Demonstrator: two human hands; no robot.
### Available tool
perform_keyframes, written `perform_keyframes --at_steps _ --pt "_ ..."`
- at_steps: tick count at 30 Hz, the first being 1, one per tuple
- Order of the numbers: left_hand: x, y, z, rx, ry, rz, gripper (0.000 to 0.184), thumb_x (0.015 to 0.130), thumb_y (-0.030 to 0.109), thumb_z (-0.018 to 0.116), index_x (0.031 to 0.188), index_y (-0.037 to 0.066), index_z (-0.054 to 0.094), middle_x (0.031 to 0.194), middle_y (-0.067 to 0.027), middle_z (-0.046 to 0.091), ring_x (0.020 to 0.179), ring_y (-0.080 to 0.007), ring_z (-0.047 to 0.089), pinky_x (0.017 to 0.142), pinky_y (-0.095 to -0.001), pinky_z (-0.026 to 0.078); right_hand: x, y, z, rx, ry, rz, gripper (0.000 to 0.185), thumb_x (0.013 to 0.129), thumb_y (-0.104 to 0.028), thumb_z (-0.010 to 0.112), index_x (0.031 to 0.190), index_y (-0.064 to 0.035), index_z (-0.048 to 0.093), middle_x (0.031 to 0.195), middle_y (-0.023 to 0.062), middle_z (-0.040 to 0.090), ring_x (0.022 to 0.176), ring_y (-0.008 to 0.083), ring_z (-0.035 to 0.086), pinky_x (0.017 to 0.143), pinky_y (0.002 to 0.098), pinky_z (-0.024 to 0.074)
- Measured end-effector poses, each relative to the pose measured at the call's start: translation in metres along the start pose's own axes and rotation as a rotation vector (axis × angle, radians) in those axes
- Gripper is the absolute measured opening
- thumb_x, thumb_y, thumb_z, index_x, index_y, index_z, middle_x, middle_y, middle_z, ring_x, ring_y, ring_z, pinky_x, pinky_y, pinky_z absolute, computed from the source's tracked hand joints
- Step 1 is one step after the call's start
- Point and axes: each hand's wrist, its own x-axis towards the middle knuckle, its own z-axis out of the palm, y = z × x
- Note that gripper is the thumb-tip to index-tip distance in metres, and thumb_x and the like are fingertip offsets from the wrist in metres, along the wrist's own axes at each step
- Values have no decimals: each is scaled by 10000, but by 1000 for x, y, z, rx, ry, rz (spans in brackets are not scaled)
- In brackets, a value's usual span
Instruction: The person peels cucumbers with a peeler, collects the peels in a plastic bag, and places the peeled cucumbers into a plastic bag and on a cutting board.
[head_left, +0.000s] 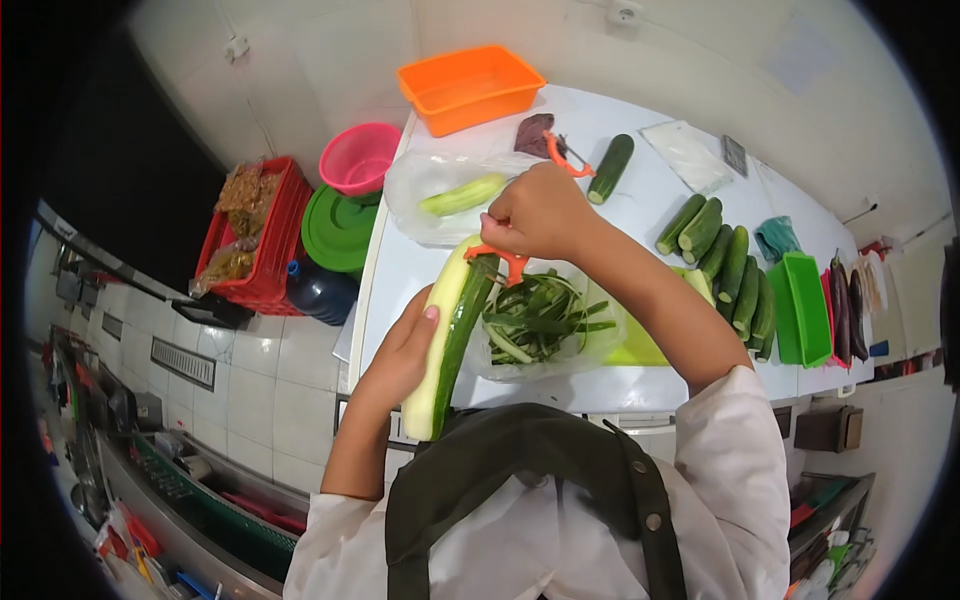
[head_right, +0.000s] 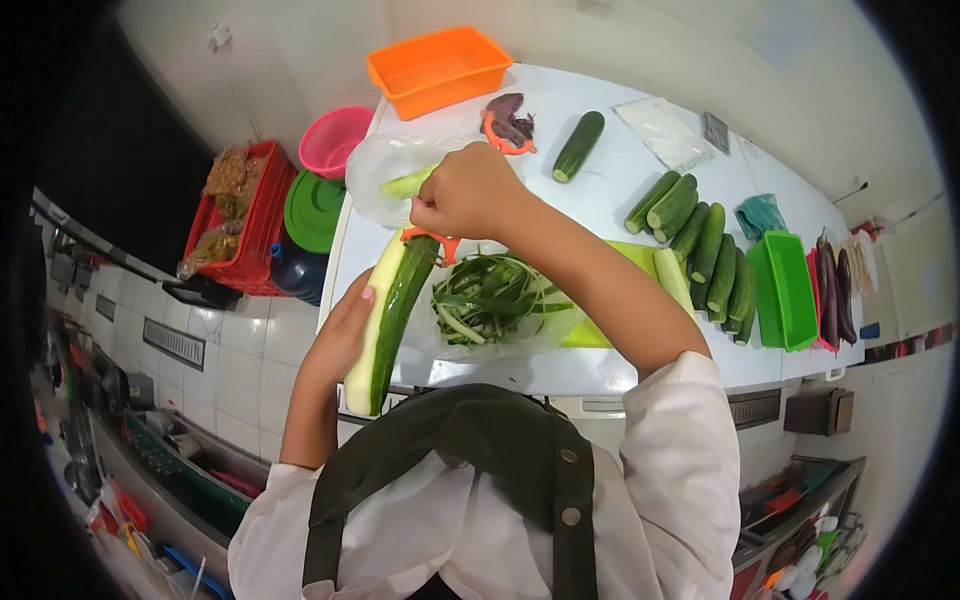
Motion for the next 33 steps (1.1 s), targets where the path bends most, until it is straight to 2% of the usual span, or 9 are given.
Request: perform_keyframes --at_steps 7,14,15,18,20,21,24,25,33 --pt "5 -1 1 62 -52 -23 444 1023 244 364 1373 -26 400 1279 -159 525 1195 -213 470 1035 -305 326 -11 34 8 -114 26 43 308 711 -286 578 491 -71 599 461 111 508 436 305 507 463 408 393" --pt "-6 11 2 49 -101 17 447 1022 261 371 1376 -11 388 1262 -131 520 1167 -177 469 1015 -295 339 -56 82 -3 -298 -38 314 378 771 -350 531 527 -82 636 516 142 559 506 326 568 473 433 422" --pt "-2 9 3 44 -84 33 444 1022 262 373 1376 -6 387 1261 -129 518 1163 -175 470 1011 -294 342 -61 78 -5 -194 -135 471 486 840 -460 516 614 -52 654 585 99 620 513 260 576 487 385 433" --pt "12 0 10 -22 -13 23 438 1028 266 362 1382 9 375 1261 -128 511 1148 -176 477 993 -294 359 -75 55 -5 880 27 790 473 848 -487 600 816 -18 655 740 32 651 577 154 564 535 316 446" --pt "24 -5 22 -74 51 50 439 1033 271 347 1393 19 355 1265 -133 505 1146 -182 483 982 -300 373 -80 23 0 968 3 797 501 773 -424 755 998 -3 600 861 9 628 674 99 538 606 268 456" --pt "31 -5 33 -96 90 89 442 1035 273 337 1400 24 341 1269 -136 501 1149 -187 485 979 -304 379 -82 5 13 983 84 768 554 706 -167 812 1178 -15 565 801 0 608 694 69 543 640 239 452" --pt "50 -22 52 -114 164 237 458 1042 282 305 1424 30 280 1294 -150 480 1170 -205 491 977 -319 398 -86 -37 33 883 193 710 633 597 -315 899 1034 13 581 838 34 599 759 119 571 699 260 475" --pt "54 -26 58 -62 206 305 513 1040 368 280 1408 12 309 1261 -137 488 1146 -193 482 983 -319 378 -87 -40 37 814 236 711 561 616 -243 892 1011 5 581 812 43 610 747 118 577 689 266 477" --pt "53 -30 50 -114 242 264 515 1037 395 281 1393 25 322 1189 -114 519 1045 -160 515 900 -297 427 -107 -26 41 953 322 741 330 694 -56 787 948 -20 579 817 45 630 743 98 586 688 262 488"
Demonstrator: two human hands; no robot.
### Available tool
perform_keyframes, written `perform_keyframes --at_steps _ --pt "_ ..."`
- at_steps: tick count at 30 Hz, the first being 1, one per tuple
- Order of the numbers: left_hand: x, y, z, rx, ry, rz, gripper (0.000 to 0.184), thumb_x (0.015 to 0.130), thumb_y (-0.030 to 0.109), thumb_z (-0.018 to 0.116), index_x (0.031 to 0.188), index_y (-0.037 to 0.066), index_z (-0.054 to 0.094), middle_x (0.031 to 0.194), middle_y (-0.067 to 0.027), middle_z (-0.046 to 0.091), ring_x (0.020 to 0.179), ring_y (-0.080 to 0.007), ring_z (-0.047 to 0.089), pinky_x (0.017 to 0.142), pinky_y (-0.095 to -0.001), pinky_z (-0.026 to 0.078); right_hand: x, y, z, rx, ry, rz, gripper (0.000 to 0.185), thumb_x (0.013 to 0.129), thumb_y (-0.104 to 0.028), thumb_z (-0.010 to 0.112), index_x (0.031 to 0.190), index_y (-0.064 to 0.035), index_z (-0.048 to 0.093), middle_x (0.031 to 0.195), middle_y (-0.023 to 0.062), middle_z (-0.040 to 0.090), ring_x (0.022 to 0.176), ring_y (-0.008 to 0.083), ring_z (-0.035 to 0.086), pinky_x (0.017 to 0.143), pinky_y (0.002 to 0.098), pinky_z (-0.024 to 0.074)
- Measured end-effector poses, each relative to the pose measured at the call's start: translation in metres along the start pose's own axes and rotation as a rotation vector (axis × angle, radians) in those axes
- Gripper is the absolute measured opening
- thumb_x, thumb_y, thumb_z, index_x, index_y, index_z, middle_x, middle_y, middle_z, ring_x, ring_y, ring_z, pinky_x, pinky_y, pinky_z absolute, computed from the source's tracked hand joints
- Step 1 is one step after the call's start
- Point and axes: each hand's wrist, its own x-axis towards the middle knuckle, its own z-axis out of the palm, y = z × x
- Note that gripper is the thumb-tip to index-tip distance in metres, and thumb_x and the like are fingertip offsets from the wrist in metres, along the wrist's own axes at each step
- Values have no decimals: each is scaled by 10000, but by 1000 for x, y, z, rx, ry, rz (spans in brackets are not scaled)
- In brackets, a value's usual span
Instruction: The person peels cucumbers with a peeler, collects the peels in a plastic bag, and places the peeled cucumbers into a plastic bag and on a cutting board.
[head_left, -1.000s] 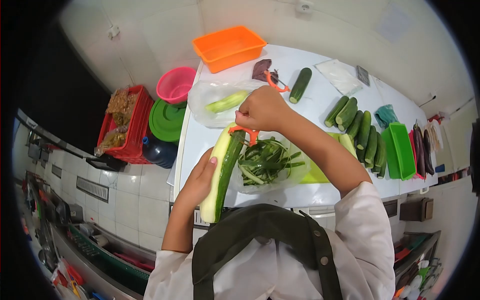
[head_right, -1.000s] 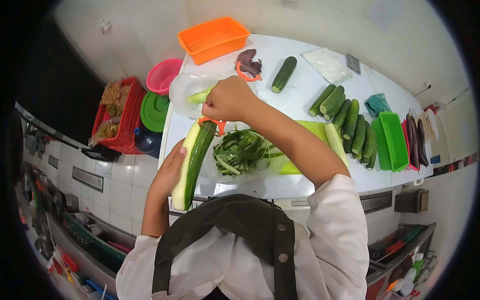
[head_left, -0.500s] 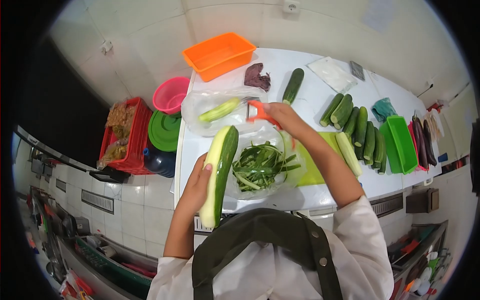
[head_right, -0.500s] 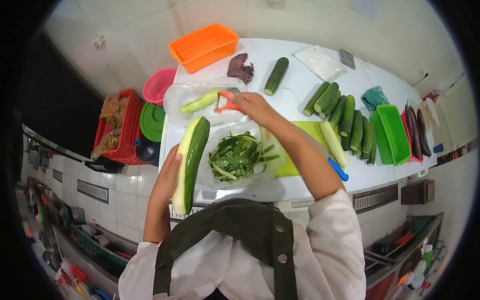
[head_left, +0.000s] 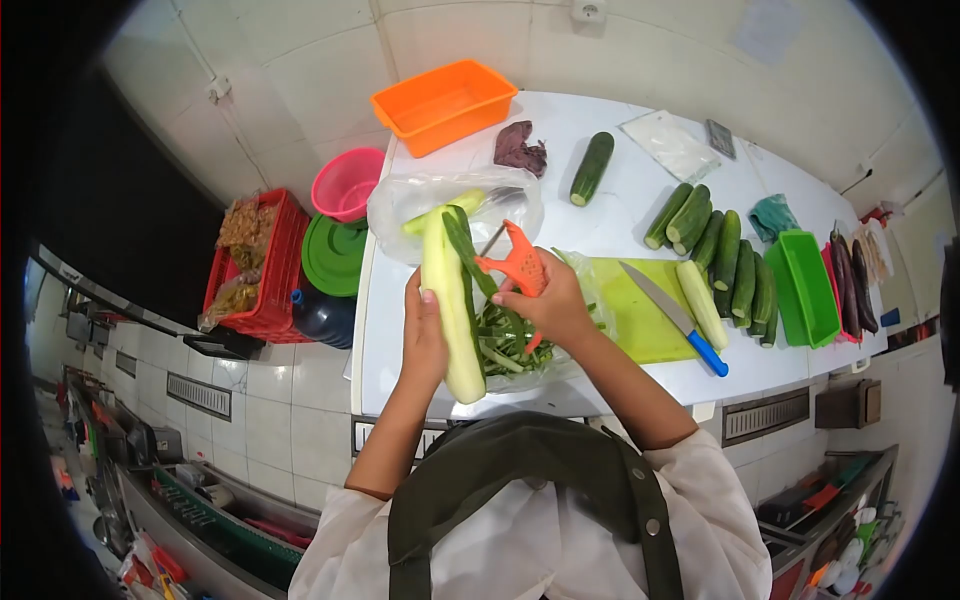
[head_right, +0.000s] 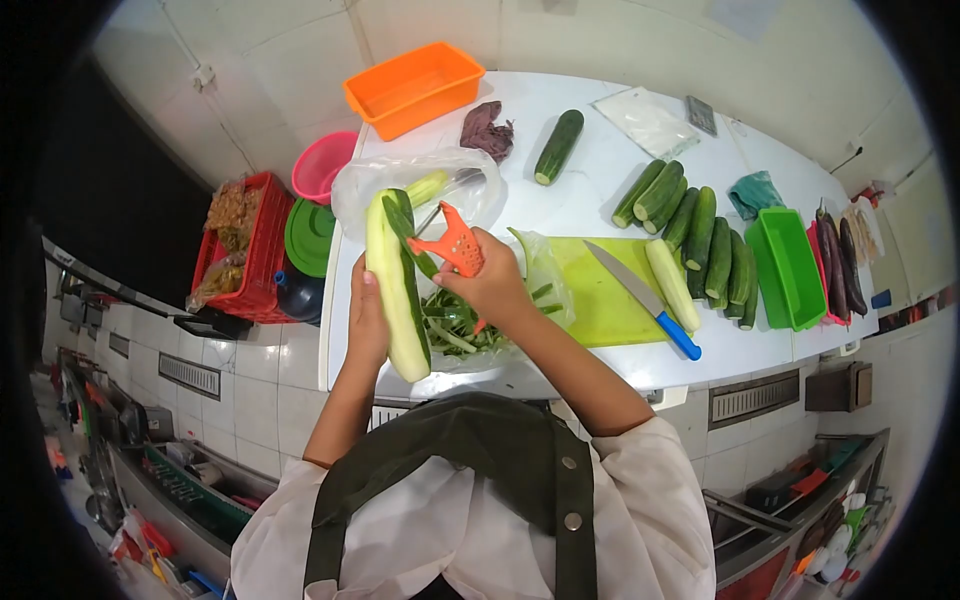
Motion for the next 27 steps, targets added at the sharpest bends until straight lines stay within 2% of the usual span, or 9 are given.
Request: perform_keyframes --at_steps 4,6,7,10,13,19,20,24,27 --pt "0 2 -18 -374 -23 -139 457 1020 391 353 1302 32 375 1033 -126 551 841 -176 579 721 -302 501 -11 8 -32 -244 -65 211 325 695 -98 787 943 -46 584 817 70 635 737 151 612 711 310 495" --pt "0 14 -25 -533 -42 -179 416 995 381 424 1246 51 395 977 -153 554 740 -211 606 620 -323 525 -18 33 -44 -626 -158 166 322 696 -147 792 920 -49 582 814 99 628 719 204 612 718 341 497" --pt "3 17 -26 -625 -50 -209 531 983 472 386 1248 17 456 979 -146 576 749 -214 610 621 -317 514 -21 39 -46 -815 -205 140 325 697 -172 794 908 -50 581 813 113 624 709 231 613 722 356 497" --pt "1 34 -30 -671 -44 -352 577 981 503 342 1241 10 489 969 -164 608 743 -219 611 623 -318 511 -24 49 -39 -873 -146 135 340 699 -233 801 864 -36 578 782 123 612 690 297 590 697 375 484" --pt "0 35 -34 -747 -162 -392 564 997 485 334 1274 12 466 1060 -190 620 782 -231 641 665 -326 540 -18 -5 -30 -727 -208 156 368 711 -294 801 858 -41 577 743 105 610 658 285 584 628 363 460" --pt "0 25 -31 -438 -169 -348 521 1001 448 354 1255 14 489 1026 -151 624 767 -205 642 639 -306 538 -18 -65 -21 -384 -119 -149 340 863 -286 660 644 -42 570 522 83 508 525 270 534 537 350 409" --pt "0 34 -26 -426 -122 -339 444 994 395 428 1184 0 499 872 -84 593 695 -151 612 627 -292 529 -19 -86 -10 -518 -91 -335 403 888 -237 612 532 -58 554 467 71 473 480 269 510 531 362 390" --pt "3 21 -23 -213 -26 -301 479 981 464 446 1079 3 530 806 -51 573 643 -113 547 580 -250 463 -26 -93 14 -868 -231 -760 356 788 -196 685 509 -90 490 474 32 429 455 213 437 494 355 317" --pt "8 10 -29 -176 -6 -363 480 984 456 424 1119 5 517 842 -107 586 670 -209 636 566 -316 520 -32 -94 28 -903 -305 -863 326 729 -185 708 491 -119 495 471 9 413 449 189 424 493 343 304"
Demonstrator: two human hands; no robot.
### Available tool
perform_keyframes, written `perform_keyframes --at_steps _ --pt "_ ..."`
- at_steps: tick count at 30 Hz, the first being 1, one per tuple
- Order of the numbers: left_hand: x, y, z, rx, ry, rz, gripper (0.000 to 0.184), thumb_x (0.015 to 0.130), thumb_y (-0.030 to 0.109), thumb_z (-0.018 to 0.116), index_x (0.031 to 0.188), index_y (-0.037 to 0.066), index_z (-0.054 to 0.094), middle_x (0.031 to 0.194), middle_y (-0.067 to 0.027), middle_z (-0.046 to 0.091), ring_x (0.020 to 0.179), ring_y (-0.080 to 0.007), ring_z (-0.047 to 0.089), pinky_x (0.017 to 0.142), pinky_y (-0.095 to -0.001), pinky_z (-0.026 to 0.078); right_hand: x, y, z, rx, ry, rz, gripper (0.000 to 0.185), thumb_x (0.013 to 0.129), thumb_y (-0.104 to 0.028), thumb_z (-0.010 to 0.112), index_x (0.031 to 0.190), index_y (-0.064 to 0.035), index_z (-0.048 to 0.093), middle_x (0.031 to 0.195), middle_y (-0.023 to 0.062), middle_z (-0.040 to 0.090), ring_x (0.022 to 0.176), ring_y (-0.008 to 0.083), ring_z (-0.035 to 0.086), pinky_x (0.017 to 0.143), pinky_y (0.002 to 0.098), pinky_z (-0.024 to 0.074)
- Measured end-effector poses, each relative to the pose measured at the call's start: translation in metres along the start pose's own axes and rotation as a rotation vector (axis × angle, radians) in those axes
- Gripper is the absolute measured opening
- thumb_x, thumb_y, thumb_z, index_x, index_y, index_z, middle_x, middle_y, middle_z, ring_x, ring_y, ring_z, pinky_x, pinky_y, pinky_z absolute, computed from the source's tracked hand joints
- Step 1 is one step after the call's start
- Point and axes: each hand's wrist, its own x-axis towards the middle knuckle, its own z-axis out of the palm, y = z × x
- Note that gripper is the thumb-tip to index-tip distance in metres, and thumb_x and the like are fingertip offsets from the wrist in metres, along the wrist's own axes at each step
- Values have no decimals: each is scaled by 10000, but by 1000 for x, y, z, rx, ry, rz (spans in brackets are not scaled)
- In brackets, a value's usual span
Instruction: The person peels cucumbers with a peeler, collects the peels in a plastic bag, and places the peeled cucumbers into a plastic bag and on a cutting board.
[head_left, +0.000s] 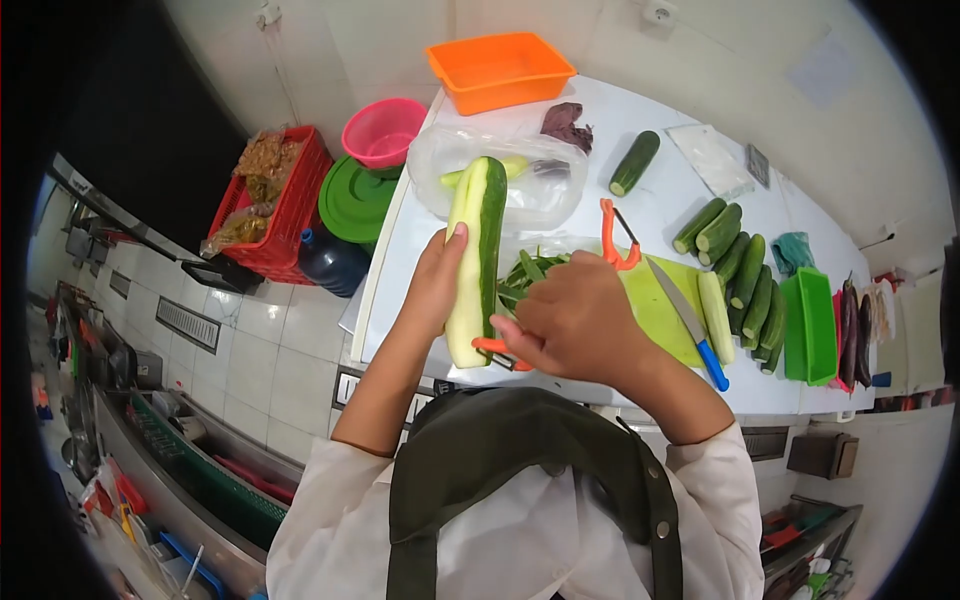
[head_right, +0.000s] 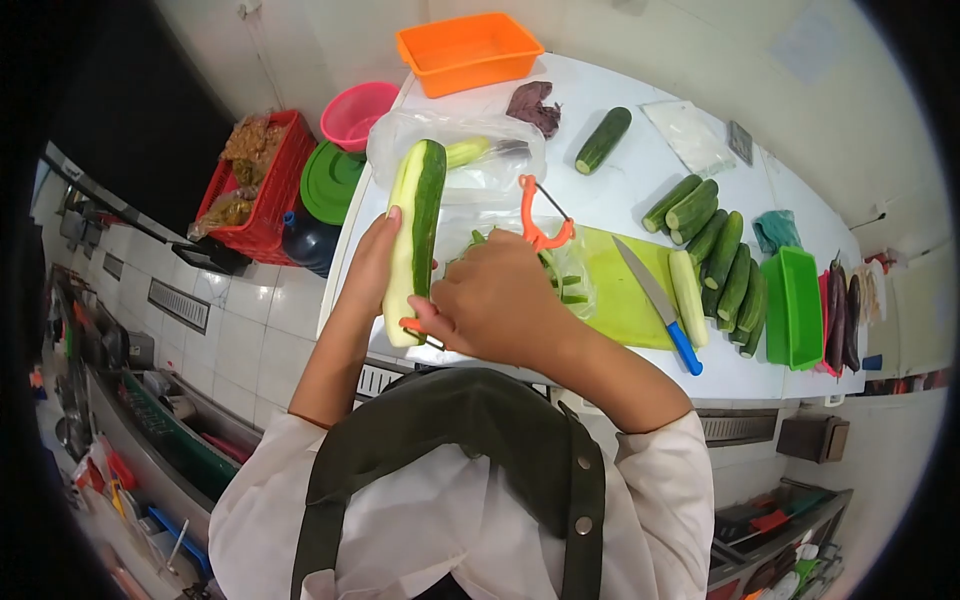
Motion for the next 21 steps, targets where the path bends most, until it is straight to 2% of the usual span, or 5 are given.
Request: perform_keyframes --at_steps 6,12,15,18,21 --pt "-3 3 -1 -115 -3 -93 506 991 469 390 1140 4 523 860 -128 606 665 -225 638 570 -337 528 6 -13 12 -14 64 -119 294 690 -162 707 487 -144 495 478 -19 389 450 161 406 484 328 281" --pt "-5 2 -9 -297 -116 -210 494 1009 431 360 1206 7 521 982 -134 631 818 -210 641 699 -328 533 13 -13 14 -2 56 -113 285 687 -141 688 477 -142 495 473 -22 397 455 159 420 479 331 282" --pt "-5 -4 -11 -243 -94 -185 488 1015 408 361 1235 -2 510 1036 -119 622 871 -187 626 747 -310 524 20 -9 17 -24 -22 -119 294 685 -134 679 460 -139 490 461 -14 430 456 170 436 475 333 292" --pt "-27 8 -5 -11 -158 9 487 1018 394 369 1271 -3 491 1083 -109 608 881 -169 613 761 -301 517 24 11 28 -68 -19 -126 297 684 -137 673 448 -135 494 457 0 469 453 192 455 473 341 307" --pt "-38 17 -6 75 -196 -70 476 1020 367 375 1306 1 474 1105 -101 592 943 -149 577 824 -278 474 29 26 32 -9 -24 -117 314 703 -181 647 434 -123 495 443 22 475 435 225 475 469 363 327"
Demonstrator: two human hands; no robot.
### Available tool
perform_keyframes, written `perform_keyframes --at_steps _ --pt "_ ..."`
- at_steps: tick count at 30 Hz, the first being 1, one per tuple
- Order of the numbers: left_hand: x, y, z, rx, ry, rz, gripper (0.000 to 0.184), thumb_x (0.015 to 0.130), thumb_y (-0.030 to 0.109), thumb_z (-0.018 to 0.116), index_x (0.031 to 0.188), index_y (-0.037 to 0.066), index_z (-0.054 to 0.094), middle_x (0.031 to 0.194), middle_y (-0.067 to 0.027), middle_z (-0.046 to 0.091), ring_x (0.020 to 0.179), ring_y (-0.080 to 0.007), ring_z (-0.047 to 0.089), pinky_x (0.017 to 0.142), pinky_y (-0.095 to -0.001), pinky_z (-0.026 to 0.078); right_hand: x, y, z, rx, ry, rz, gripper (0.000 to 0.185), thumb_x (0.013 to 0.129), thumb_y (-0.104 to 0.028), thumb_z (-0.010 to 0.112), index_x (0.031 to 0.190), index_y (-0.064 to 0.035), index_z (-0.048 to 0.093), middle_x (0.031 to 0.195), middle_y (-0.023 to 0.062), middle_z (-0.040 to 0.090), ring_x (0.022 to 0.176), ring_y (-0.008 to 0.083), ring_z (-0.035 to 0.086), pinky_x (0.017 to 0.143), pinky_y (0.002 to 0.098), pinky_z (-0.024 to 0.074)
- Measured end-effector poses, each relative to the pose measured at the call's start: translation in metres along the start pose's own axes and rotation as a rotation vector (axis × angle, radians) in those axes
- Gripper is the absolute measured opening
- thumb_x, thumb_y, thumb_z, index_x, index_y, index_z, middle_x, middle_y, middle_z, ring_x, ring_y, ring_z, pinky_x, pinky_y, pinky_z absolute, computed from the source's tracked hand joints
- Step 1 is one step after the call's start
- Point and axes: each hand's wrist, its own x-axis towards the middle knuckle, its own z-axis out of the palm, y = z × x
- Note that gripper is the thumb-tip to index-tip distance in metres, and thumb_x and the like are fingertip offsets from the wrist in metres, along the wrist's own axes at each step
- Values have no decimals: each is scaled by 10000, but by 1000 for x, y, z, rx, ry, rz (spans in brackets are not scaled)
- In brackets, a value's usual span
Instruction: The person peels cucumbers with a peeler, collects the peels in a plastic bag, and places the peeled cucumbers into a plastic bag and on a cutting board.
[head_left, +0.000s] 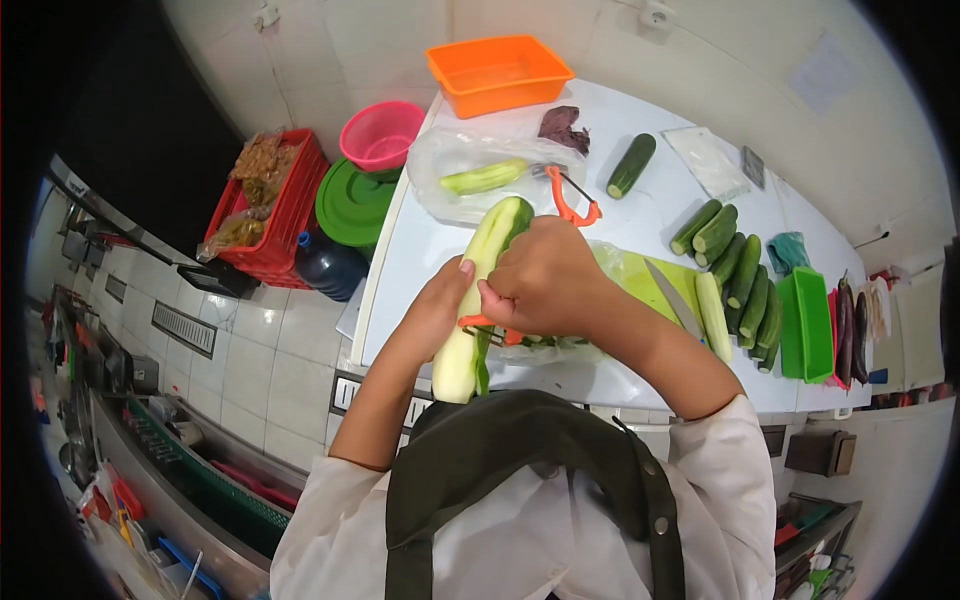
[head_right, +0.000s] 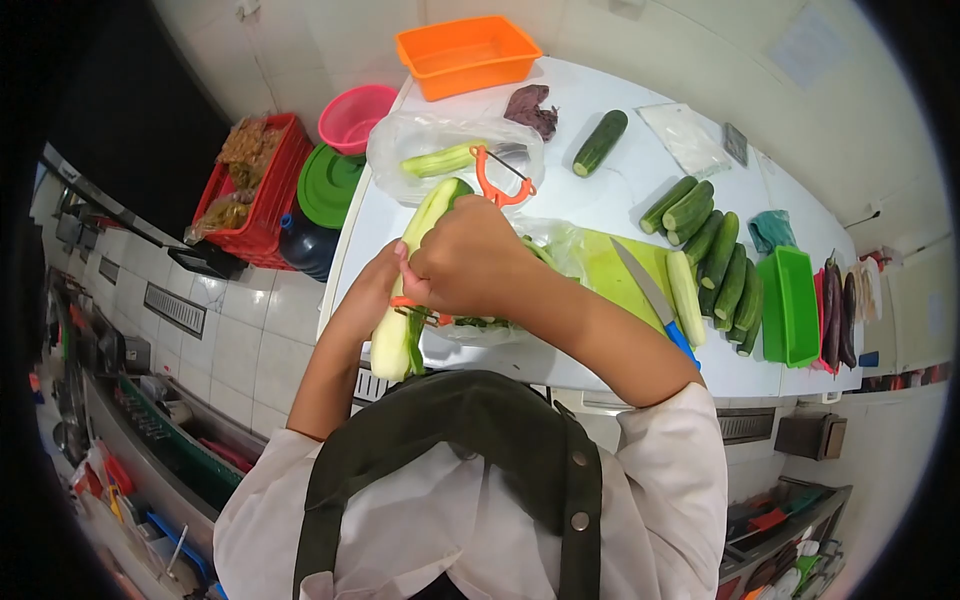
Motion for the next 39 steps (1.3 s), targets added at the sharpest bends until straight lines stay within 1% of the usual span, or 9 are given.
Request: perform_keyframes --at_steps 7,14,18,22,25,29,31,32,39 --pt "-20 4 -12 282 -39 57 428 1016 310 394 1288 -5 488 1065 -88 592 955 -130 535 860 -273 425 7 79 -12 -124 -9 160 318 717 -207 609 445 -67 521 433 80 472 413 286 470 454 405 359" --pt "-34 13 -16 174 -227 50 389 1007 229 432 1321 0 449 1149 -69 557 1032 -117 500 920 -271 398 -29 153 -9 -403 -68 307 322 732 -227 591 450 -75 551 434 87 495 416 304 485 464 408 387" --pt "-23 12 -8 192 -163 143 409 982 213 489 1331 7 434 1131 -78 562 1029 -125 506 916 -275 404 -54 151 2 -433 -99 263 338 758 -248 616 468 -97 528 475 63 516 452 274 505 490 382 368" --pt "-17 9 -3 292 -118 234 519 915 213 601 1351 14 403 1094 -97 581 994 -150 542 882 -299 434 -73 121 0 -471 176 39 359 770 -232 686 478 -122 509 491 10 484 516 217 483 550 357 333" --pt "-13 5 -5 378 -108 342 589 874 208 649 1362 15 381 1070 -111 593 963 -168 574 848 -318 465 -69 92 -29 -497 408 167 387 793 -203 664 471 -94 480 476 41 470 471 225 462 509 356 337" --pt "1 -9 -7 -14 -131 158 643 847 304 661 1344 1 390 1063 -149 600 870 -205 622 775 -323 522 -61 61 -49 60 372 670 357 817 -175 631 499 -61 514 467 92 446 418 261 438 445 375 340" --pt "7 -15 -4 -369 -172 38 558 955 386 484 1337 -13 408 1018 -203 625 841 -263 649 717 -362 547 -50 34 -53 272 269 719 338 824 -163 615 516 -51 534 461 107 433 402 282 437 422 390 344" --pt "13 -20 -5 -408 -180 8 545 966 414 452 1296 -20 439 982 -184 630 815 -247 649 709 -352 550 -47 26 -51 177 227 466 324 819 -162 614 515 -65 557 448 86 438 414 283 458 431 389 345" --pt "30 -26 7 -524 -92 -120 560 988 494 380 1193 -7 524 906 -149 642 802 -202 640 699 -313 529 -30 -37 -15 145 -39 197 284 720 -157 693 497 -122 521 457 23 444 438 212 480 462 348 325"
